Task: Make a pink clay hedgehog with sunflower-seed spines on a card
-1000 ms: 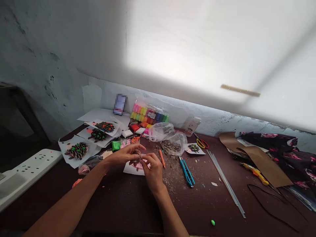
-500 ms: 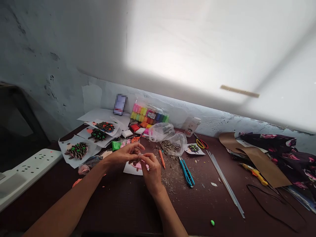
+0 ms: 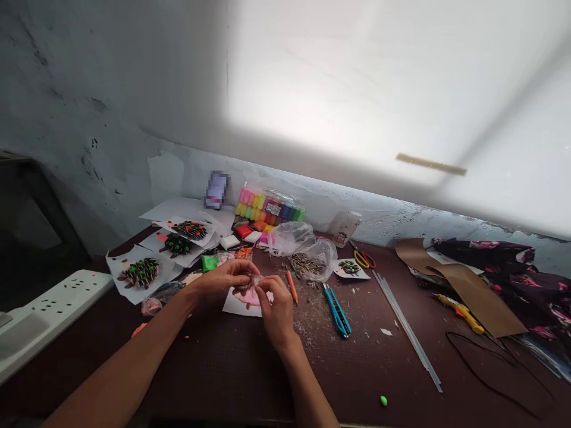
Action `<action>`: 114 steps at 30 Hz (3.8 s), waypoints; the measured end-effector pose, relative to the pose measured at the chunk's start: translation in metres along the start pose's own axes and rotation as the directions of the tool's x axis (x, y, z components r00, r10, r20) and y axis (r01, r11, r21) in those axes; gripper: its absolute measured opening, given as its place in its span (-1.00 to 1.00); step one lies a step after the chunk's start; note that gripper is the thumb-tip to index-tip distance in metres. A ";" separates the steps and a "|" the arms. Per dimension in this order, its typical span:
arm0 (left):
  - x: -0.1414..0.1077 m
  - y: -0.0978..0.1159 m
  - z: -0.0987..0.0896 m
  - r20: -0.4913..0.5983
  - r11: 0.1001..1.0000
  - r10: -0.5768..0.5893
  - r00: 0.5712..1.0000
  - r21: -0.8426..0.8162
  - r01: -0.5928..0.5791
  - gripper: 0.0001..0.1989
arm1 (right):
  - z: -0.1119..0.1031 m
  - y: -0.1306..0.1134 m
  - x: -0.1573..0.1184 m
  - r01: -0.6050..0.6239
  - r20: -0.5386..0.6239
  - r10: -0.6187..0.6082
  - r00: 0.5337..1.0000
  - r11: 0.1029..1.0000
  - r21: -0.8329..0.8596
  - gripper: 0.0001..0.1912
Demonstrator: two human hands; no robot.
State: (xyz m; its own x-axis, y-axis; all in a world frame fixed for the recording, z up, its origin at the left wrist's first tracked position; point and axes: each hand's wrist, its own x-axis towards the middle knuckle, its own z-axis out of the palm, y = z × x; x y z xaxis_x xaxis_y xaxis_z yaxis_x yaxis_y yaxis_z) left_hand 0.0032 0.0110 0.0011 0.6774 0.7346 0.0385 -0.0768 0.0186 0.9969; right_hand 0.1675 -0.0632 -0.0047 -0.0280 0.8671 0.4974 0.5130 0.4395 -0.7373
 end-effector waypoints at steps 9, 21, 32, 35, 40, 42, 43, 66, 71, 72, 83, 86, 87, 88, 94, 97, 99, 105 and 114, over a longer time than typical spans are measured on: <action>0.001 0.009 -0.002 -0.134 0.993 -0.032 0.991 0.107 0.046 -0.70 | -0.005 0.008 0.005 -0.260 -0.056 0.289 0.956 0.917 0.302 -0.71; -0.002 0.006 0.010 0.080 0.947 -0.115 0.990 0.310 0.085 -0.45 | 0.000 0.000 -0.002 -0.100 -0.051 0.101 0.994 0.995 0.022 -0.79; -0.001 0.003 0.007 0.009 0.991 -0.074 0.997 0.113 0.072 -0.56 | 0.000 -0.001 -0.003 0.035 -0.044 -0.038 0.998 0.996 -0.076 -0.87; -0.001 0.003 0.006 -0.021 0.994 -0.059 0.998 0.093 0.061 -0.61 | 0.000 0.000 -0.002 0.016 -0.032 -0.017 0.999 0.999 -0.029 -0.87; 0.000 0.001 0.003 0.003 0.988 -0.068 0.998 0.138 0.067 -0.60 | -0.001 0.001 -0.002 -0.005 -0.031 0.007 0.999 0.999 0.050 -0.86; 0.000 -0.001 0.003 0.036 0.984 -0.078 0.996 0.165 0.071 -0.57 | -0.002 0.001 -0.001 -0.011 -0.044 0.013 0.999 0.999 0.043 -0.88; 0.000 -0.001 0.002 0.046 0.982 -0.088 0.995 0.172 0.079 -0.57 | -0.002 0.001 -0.001 -0.014 -0.051 0.016 0.999 0.999 0.038 -0.87; -0.001 0.001 0.005 0.056 0.980 -0.048 0.997 0.195 0.036 -0.59 | -0.004 -0.002 -0.002 0.015 -0.047 -0.015 0.999 1.000 -0.003 -0.85; 0.000 0.003 0.004 0.030 0.958 -0.058 0.998 0.281 0.048 -0.65 | -0.007 0.000 -0.006 0.026 -0.045 -0.033 0.998 0.989 -0.146 -0.82; 0.000 0.003 0.003 0.029 0.953 -0.074 0.997 0.298 0.062 -0.67 | -0.007 0.001 -0.008 0.028 -0.039 -0.037 0.999 0.980 -0.199 -0.82; -0.006 0.004 0.003 0.141 0.843 -0.335 0.932 0.486 0.229 -0.83 | -0.008 0.010 -0.034 0.099 0.119 -0.027 0.993 0.749 -0.655 -0.87; -0.007 0.006 0.004 0.144 0.835 -0.355 0.924 0.494 0.243 -0.83 | -0.007 0.011 -0.033 0.126 0.142 -0.038 0.989 0.719 -0.683 -0.87; -0.008 0.006 0.004 0.148 0.832 -0.356 0.923 0.500 0.241 -0.83 | -0.006 0.011 -0.033 0.135 0.150 -0.042 0.988 0.708 -0.693 -0.87; -0.008 0.006 0.004 0.153 0.828 -0.356 0.922 0.509 0.236 -0.84 | -0.005 0.011 -0.033 0.143 0.156 -0.045 0.987 0.696 -0.704 -0.87; -0.006 0.001 0.001 0.183 0.795 -0.350 0.919 0.577 0.188 -0.81 | -0.001 0.014 -0.033 0.173 0.181 -0.055 0.982 0.649 -0.741 -0.86; -0.006 0.001 0.000 0.178 0.798 -0.351 0.919 0.570 0.195 -0.81 | 0.000 0.014 -0.034 0.182 0.195 -0.052 0.979 0.650 -0.738 -0.85; -0.005 0.001 0.000 0.184 0.801 -0.354 0.917 0.566 0.196 -0.81 | 0.000 0.012 -0.034 0.187 0.207 -0.047 0.977 0.655 -0.733 -0.86; -0.005 0.000 -0.001 0.188 0.801 -0.361 0.914 0.565 0.200 -0.81 | -0.001 0.007 -0.036 0.193 0.227 -0.033 0.973 0.650 -0.735 -0.90; -0.005 -0.004 -0.002 0.178 0.814 -0.345 0.922 0.545 0.199 -0.77 | -0.002 0.011 -0.036 0.135 0.184 0.001 0.983 0.674 -0.726 -0.89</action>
State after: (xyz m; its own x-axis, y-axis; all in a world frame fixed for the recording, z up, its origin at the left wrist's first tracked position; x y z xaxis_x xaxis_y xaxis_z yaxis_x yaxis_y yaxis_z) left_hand -0.0014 0.0090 -0.0034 0.7811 0.5497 -0.2961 0.4712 -0.2079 0.8572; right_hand 0.1757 -0.0902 -0.0298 -0.1848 0.8956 0.4046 0.9650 0.2434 -0.0979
